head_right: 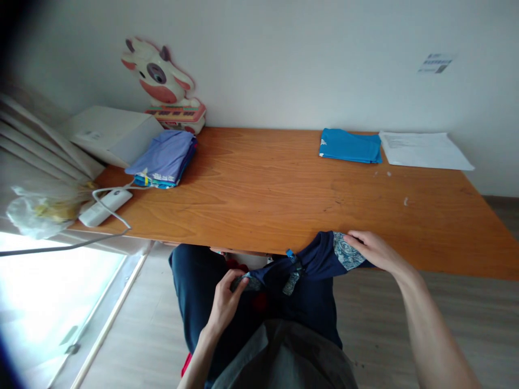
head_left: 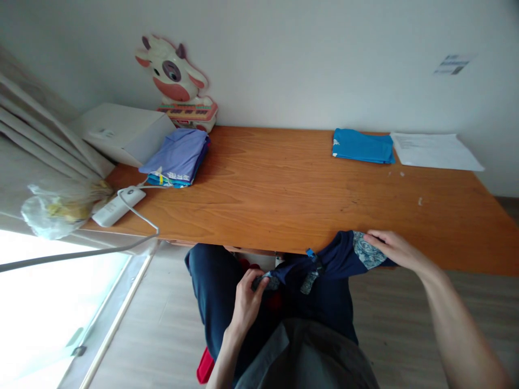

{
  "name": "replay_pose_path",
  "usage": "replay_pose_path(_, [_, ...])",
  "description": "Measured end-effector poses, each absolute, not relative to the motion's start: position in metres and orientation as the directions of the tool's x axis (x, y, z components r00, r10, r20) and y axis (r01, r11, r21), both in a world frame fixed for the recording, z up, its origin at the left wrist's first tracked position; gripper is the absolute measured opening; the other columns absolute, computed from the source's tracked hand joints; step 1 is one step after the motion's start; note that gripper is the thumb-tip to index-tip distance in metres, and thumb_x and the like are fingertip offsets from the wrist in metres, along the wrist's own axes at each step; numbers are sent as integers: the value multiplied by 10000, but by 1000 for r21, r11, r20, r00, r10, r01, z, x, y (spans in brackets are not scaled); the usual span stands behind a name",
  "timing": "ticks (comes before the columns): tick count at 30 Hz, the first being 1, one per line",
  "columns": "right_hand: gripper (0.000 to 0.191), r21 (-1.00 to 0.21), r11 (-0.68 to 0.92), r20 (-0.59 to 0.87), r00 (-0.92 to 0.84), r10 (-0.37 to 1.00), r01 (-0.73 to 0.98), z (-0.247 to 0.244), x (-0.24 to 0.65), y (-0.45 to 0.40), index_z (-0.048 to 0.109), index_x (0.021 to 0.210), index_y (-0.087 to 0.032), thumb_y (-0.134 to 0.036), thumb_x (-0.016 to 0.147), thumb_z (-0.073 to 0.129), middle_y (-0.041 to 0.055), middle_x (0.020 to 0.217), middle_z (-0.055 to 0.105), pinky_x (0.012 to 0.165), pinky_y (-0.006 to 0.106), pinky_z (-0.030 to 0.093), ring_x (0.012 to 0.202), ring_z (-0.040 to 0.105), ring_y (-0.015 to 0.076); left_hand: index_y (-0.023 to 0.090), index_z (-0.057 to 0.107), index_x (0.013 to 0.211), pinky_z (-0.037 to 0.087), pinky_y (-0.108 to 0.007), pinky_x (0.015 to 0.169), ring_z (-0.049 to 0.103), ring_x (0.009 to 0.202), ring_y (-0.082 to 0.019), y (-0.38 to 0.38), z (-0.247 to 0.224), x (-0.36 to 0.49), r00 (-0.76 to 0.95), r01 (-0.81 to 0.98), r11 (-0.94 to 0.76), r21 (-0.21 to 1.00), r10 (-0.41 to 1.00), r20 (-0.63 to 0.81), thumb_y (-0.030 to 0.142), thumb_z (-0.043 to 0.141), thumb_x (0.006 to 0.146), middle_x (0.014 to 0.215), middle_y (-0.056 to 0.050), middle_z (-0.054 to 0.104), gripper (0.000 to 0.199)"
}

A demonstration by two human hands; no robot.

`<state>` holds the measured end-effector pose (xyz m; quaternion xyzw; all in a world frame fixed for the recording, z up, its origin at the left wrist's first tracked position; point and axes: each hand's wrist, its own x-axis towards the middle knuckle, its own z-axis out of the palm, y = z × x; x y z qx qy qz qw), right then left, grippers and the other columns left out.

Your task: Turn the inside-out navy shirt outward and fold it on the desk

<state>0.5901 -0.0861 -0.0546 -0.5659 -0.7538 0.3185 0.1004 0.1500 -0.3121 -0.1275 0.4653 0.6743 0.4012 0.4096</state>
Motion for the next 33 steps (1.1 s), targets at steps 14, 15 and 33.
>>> replay_pose_path(14, [568,-726,-10,-338,-344,876,688,-58,607,-90,795,985,-262,-806,936,641,50,951,796,831,373,564,943,721,308,181,742,1018,482,-278,784,622,867,-205,-308,-139,156,-208,192,285,939,947,-245,516,586,1081,915,-42,734,375])
replay_pose_path(15, [560,-729,-4,-337,-353,873,684,-58,605,-90,787,976,-258,-796,950,633,45,932,782,821,364,549,917,710,292,180,741,1014,482,-277,783,621,867,-205,-308,-139,154,-213,190,286,939,946,-245,518,581,1083,913,-42,731,380])
replay_pose_path(33, [427,-535,169,-68,-242,968,828,-90,588,-99,767,1239,-269,-562,1043,526,99,1228,827,891,457,576,1077,777,362,189,718,1128,578,-316,855,764,974,-243,-300,-142,151,-352,83,301,950,901,-255,496,714,1007,1044,-82,817,329])
